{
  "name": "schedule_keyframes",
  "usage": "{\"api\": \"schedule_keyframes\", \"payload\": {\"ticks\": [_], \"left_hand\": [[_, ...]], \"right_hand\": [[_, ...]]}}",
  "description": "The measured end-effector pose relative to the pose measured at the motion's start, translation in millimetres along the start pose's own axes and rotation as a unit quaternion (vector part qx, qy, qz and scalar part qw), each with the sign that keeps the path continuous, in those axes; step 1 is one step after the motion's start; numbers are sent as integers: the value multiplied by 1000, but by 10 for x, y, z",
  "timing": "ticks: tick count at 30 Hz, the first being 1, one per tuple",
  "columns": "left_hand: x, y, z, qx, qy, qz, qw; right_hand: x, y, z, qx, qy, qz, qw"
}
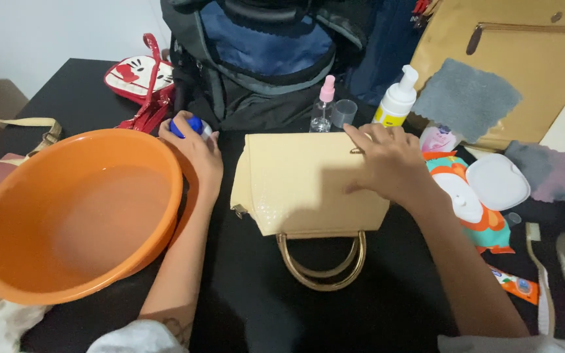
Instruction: Applying conditioner to a beige leather handbag using a cloth and a jar of conditioning cream.
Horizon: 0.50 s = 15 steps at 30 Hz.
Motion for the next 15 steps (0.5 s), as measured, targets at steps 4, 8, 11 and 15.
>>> {"api": "schedule_keyframes", "payload": {"ticks": [4, 8, 11, 15], "left_hand": [[77, -112, -129, -64, -21, -36, 997], [241, -101, -365, -142, -79, -72, 984], [504, -80, -632, -171, -113, -82, 975], [927, -106, -1000, -202, -166, -93, 961]], "right_hand": [[-180, -36, -64, 16, -60, -124, 990], [-168, -27, -88, 6, -64, -142, 988], [-77, -18, -82, -14, -2, -98, 995], [59, 5, -16, -5, 84, -89, 992]]}}
Point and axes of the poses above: each hand's wrist, its own y-axis towards the middle knuckle, its own x-axis out of the back of the hand, z = x × y, the point moved 3 cm from there along y, towards the middle knuckle, and after that the axes turned 2 degrees about -z, right-handed, at the moved point
